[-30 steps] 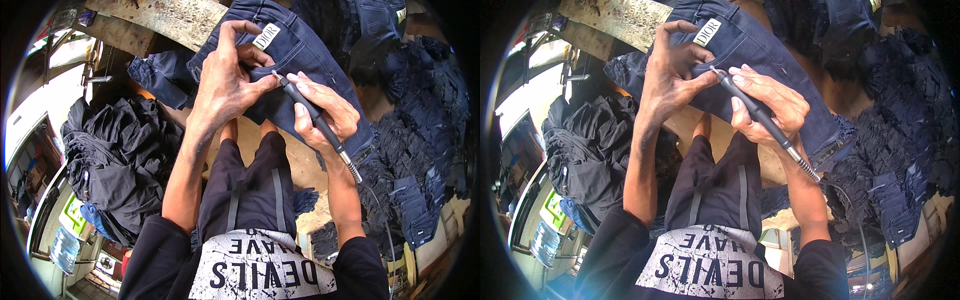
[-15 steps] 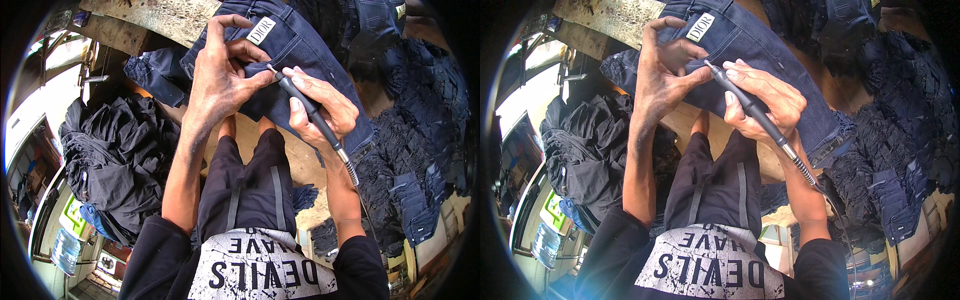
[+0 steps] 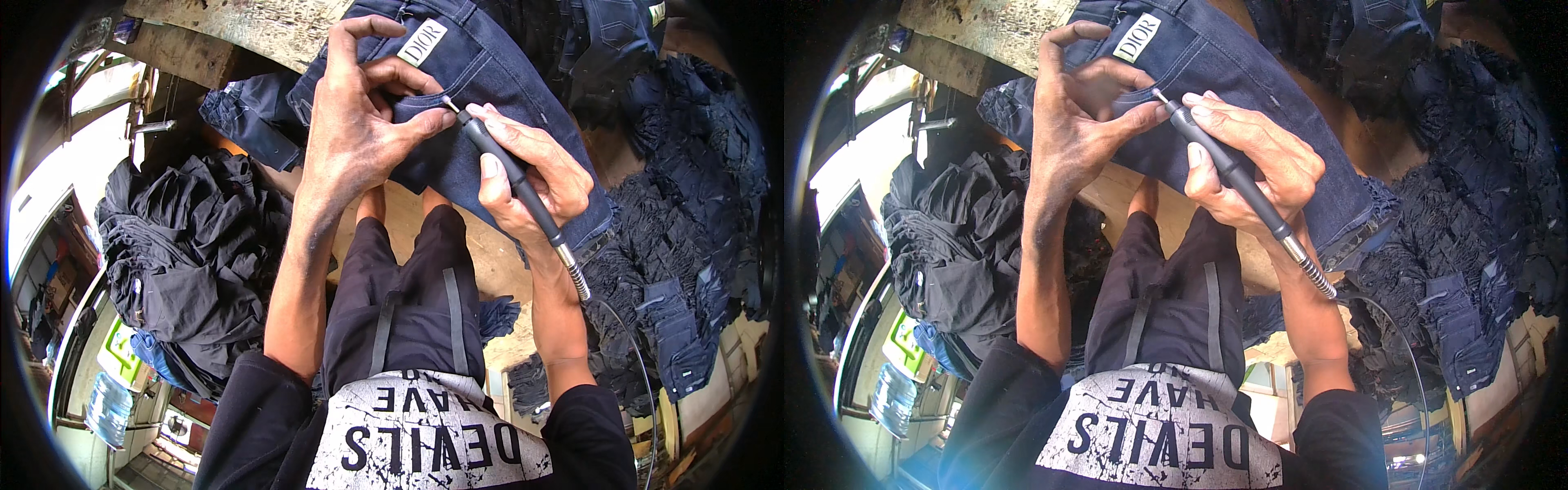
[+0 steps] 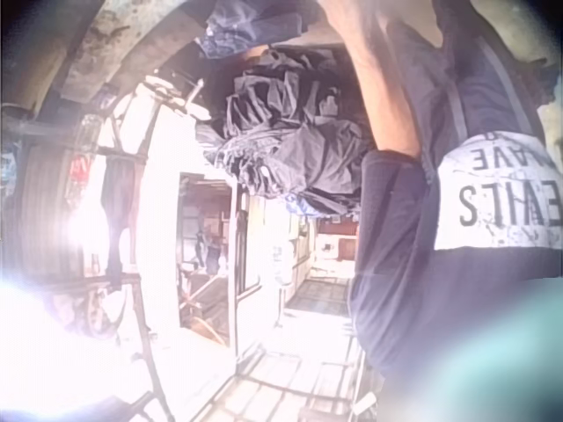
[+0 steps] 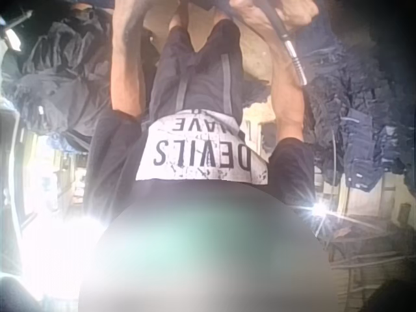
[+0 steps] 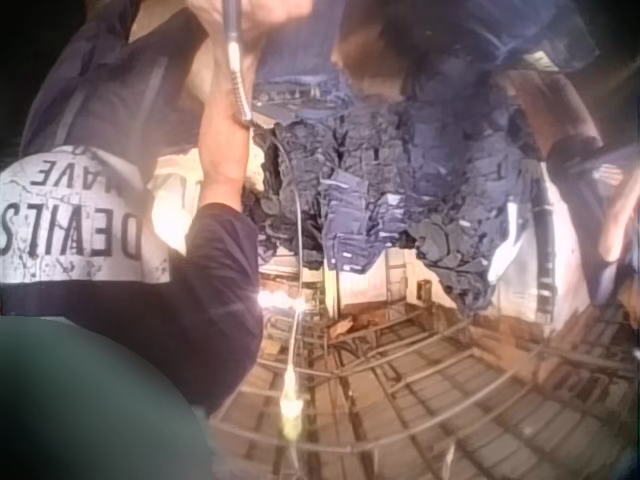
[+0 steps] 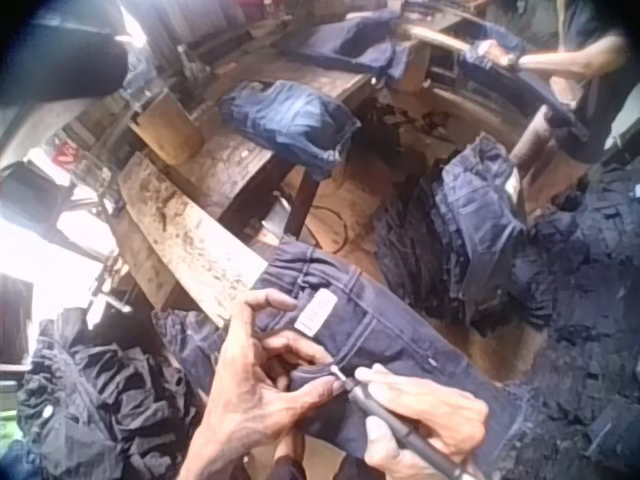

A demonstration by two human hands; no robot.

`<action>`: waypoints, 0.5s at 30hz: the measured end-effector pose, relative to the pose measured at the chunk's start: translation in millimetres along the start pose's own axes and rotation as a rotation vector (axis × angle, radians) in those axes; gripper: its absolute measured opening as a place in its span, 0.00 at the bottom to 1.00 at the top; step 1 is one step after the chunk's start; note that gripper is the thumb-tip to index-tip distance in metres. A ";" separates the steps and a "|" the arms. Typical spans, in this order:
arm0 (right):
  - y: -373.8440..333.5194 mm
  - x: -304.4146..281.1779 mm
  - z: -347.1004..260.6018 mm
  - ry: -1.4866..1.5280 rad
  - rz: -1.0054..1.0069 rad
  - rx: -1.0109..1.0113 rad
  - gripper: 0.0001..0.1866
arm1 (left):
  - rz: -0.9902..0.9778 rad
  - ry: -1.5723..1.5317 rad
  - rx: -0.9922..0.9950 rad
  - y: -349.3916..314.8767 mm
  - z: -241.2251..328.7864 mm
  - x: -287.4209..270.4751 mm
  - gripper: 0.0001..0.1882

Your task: The person uses a handheld electric thread trimmer to remove loose threads from the seams and edges of dark denim shorts. They repeatedly pick up a pair of shorts, trim the fabric, and place them back on the pile.

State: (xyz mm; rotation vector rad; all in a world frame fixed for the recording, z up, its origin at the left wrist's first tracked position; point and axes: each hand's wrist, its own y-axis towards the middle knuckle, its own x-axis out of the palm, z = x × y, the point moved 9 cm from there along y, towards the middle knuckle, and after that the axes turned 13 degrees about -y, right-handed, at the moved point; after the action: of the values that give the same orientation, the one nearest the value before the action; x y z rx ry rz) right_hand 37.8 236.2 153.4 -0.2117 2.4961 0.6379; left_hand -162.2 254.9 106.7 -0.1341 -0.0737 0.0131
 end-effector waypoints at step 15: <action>-5.9 -8.9 0.3 -0.010 0.037 0.039 0.16 | 0.004 0.006 -0.027 -6.8 3.7 5.1 0.45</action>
State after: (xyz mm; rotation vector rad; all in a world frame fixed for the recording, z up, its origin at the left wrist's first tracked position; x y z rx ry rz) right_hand 47.1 231.3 155.8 -0.1480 2.5060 0.6031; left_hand -157.3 248.8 111.6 -0.1610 -0.0674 0.0159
